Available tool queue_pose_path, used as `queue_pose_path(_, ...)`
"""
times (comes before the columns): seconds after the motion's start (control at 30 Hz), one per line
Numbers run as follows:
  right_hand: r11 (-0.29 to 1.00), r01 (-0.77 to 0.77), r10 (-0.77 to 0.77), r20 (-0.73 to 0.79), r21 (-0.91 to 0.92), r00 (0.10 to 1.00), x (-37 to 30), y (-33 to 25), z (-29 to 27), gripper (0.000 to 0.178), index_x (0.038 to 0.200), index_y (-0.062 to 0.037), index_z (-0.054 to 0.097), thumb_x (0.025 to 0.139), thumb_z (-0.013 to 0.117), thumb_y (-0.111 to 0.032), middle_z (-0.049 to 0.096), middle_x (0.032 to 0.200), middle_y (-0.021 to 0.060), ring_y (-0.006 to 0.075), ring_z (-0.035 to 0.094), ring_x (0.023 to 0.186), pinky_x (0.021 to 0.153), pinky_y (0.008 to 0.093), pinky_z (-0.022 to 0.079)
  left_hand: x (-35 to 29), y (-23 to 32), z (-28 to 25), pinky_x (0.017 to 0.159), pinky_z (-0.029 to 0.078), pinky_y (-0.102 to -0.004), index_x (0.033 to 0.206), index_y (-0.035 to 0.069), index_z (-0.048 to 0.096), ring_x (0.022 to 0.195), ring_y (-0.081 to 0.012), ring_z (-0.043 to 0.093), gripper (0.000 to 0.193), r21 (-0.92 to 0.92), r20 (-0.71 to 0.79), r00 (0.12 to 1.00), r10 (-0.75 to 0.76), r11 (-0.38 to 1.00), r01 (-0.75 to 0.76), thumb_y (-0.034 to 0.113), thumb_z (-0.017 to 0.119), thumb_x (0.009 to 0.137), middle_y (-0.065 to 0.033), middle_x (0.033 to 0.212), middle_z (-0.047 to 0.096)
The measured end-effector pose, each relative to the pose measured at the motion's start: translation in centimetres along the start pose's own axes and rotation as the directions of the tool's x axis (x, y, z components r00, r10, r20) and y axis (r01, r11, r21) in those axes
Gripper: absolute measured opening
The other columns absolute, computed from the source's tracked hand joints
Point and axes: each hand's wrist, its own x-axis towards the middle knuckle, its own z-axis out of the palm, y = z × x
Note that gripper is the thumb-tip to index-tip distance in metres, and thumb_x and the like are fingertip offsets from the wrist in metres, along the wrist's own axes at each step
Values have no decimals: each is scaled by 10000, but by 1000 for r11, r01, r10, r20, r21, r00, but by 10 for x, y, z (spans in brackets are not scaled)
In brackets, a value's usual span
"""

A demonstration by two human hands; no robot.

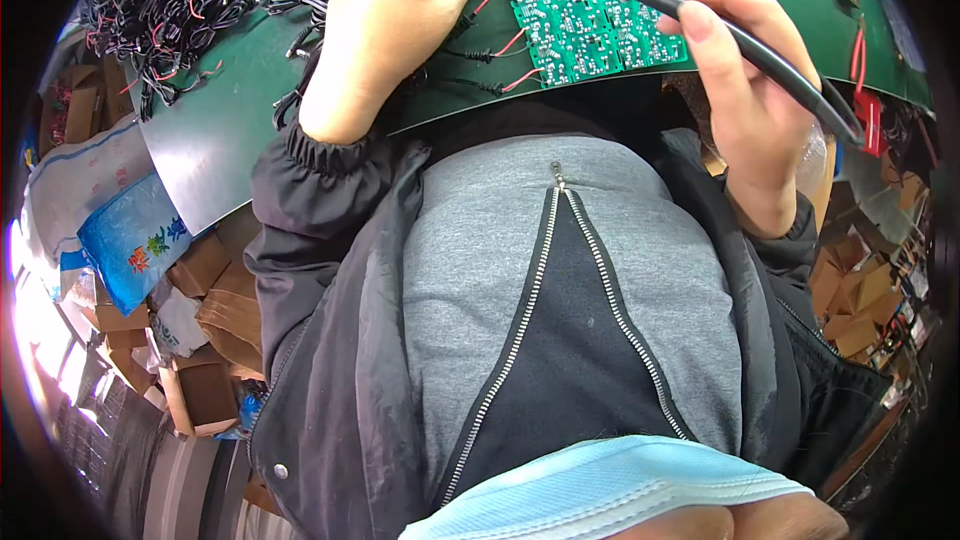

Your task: The person solders wires onto a circuit board using a soldering iron, places the assembled board into a basket, and solders wires onto another circuit board.

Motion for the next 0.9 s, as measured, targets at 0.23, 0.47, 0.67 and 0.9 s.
queue_pose_path(0.23, 999, 23, -26, 63, 45, 998, 17, 11, 5, 227, 1199, 72, 669, 1005, 664, -46, 721, 1056, 107, 135, 690, 925, 838, 236, 535, 6, 1, 1, 685, 522, -379, 923, 35, 688, 752, -322, 662, 84, -17, 5, 999, -34, 999, 34, 112, 712, 900, -150, 830, 668)
queue_pose_path(0.47, 1000, -2, 1, 89, 3, 996, 7, -3, -1, 221, 1196, 66, 672, 1005, 662, -44, 721, 1053, 100, 133, 692, 929, 824, 229, 535, -1, 16, -1, 679, 527, -372, 915, 44, 691, 746, -319, 666, 74, -5, 3, 1000, -31, 1000, 31, 110, 713, 889, -142, 828, 668)
queue_pose_path(0.67, 1000, -17, 18, 92, -20, 996, 5, -8, 0, 214, 1189, 64, 676, 1003, 662, -42, 721, 1044, 98, 130, 693, 922, 821, 224, 532, -2, 16, 1, 678, 530, -370, 913, 46, 692, 741, -315, 670, 75, -3, -14, 1000, -23, 1000, 23, 114, 714, 891, -139, 826, 670)
queue_pose_path(0.9, 997, 26, -24, 23, -77, 999, 2, -11, -14, 203, 1169, 62, 687, 1004, 659, -54, 722, 1038, 96, 142, 699, 903, 827, 233, 531, -1, 11, 3, 682, 536, -366, 916, 43, 693, 741, -307, 679, 76, -17, -14, 1000, -4, 1000, 4, 110, 714, 890, -137, 829, 680)
